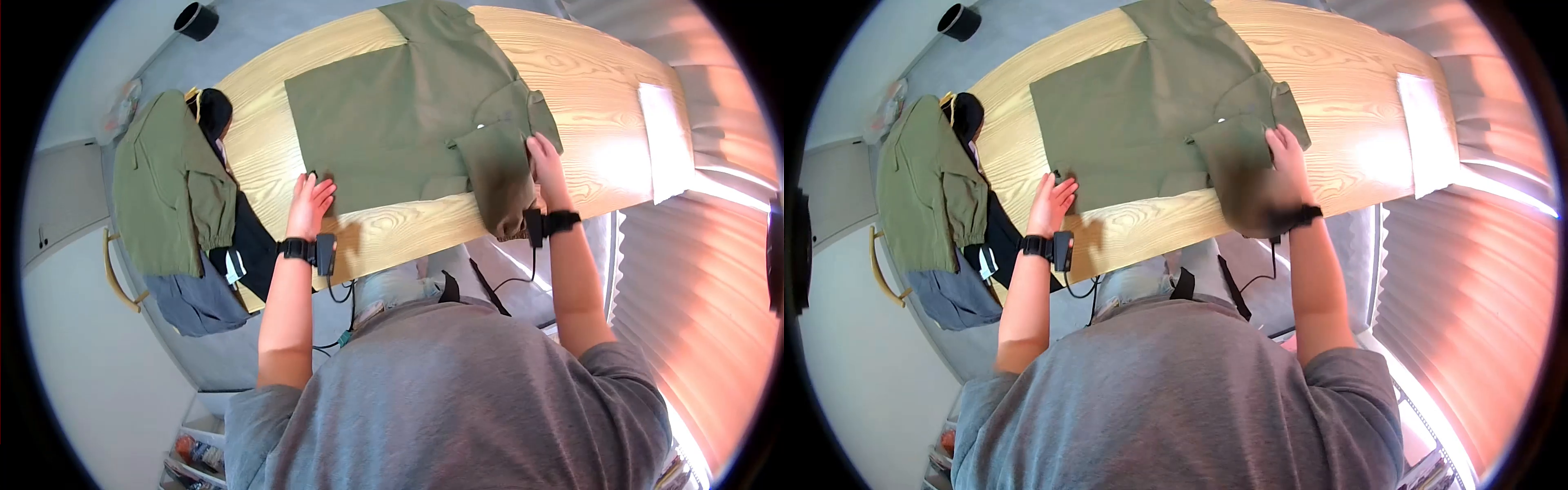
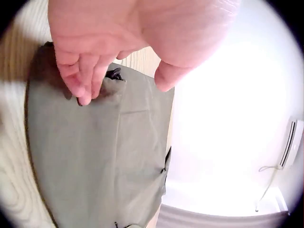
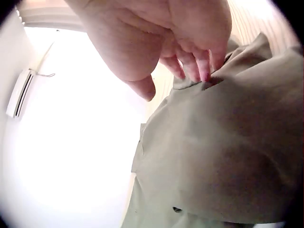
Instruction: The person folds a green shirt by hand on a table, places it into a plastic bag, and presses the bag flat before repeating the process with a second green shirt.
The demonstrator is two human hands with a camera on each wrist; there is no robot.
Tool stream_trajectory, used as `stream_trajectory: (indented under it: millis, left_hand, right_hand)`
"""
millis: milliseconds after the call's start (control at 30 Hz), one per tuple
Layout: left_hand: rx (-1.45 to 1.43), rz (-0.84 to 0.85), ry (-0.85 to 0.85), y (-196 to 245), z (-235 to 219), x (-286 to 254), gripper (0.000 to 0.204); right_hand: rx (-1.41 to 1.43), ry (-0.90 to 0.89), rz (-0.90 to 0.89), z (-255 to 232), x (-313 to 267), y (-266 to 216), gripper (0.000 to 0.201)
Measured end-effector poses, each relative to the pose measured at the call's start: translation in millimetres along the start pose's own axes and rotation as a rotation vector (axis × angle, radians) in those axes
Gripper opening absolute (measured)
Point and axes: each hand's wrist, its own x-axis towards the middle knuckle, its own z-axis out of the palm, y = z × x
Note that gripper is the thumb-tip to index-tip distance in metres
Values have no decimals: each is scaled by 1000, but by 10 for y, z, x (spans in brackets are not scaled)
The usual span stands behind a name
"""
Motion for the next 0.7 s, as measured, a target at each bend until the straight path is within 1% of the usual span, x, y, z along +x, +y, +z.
stream_trajectory:
  millis: [33,67,100,133,167,200,233,267,300,367,400,467,500,533,600,633,667,700]
  left_hand:
    - [14,51,-34,-5,-28,-52,71]
    - [34,112,-14,-27,-36,-115,67]
    - [89,145,2,-65,-65,-144,62]
    - [142,179,18,-100,-102,-161,58]
    - [158,175,16,-136,-123,-175,52]
    - [174,174,16,-183,-115,-190,47]
    - [193,173,14,-203,-56,-221,41]
    - [190,173,6,-236,15,-238,41]
    - [236,172,-17,-261,99,-254,39]
    - [324,175,-81,-255,343,-333,35]
    - [350,164,-153,-285,460,-349,34]
    - [410,135,-298,-305,813,-449,35]
    - [503,133,-405,-346,948,-452,39]
    - [564,147,-452,-411,1144,-468,42]
    - [505,65,-444,-442,1573,-567,43]
    - [410,-18,-410,-443,1776,-597,46]
    - [421,-11,-416,-464,1925,-537,46]
    - [204,-108,-484,-470,2089,-460,48]
  right_hand:
    - [24,82,-135,-35,-118,164,44]
    - [-396,94,-88,-238,-269,274,46]
    - [-393,45,-8,-342,-435,355,48]
    - [-826,23,-277,-446,-492,849,50]
    - [-624,127,-109,-431,-656,865,53]
    - [-537,102,-138,-451,-716,1063,60]
    - [-570,85,-67,-435,-773,1037,57]
    - [-597,66,4,-401,-805,1011,54]
    - [-595,74,4,-396,-788,961,54]
    - [-605,-252,224,-372,-722,822,47]
    - [-597,-248,221,-325,-731,707,47]
    - [-28,-311,132,-185,-771,349,38]
    - [86,-351,158,-119,-810,36,35]
    - [200,-389,182,-55,-834,-241,33]
    - [332,-491,71,60,-741,-447,31]
    - [396,-526,17,114,-719,-560,31]
    - [460,-560,-37,152,-695,-635,31]
    - [399,-616,-102,162,-660,-666,33]
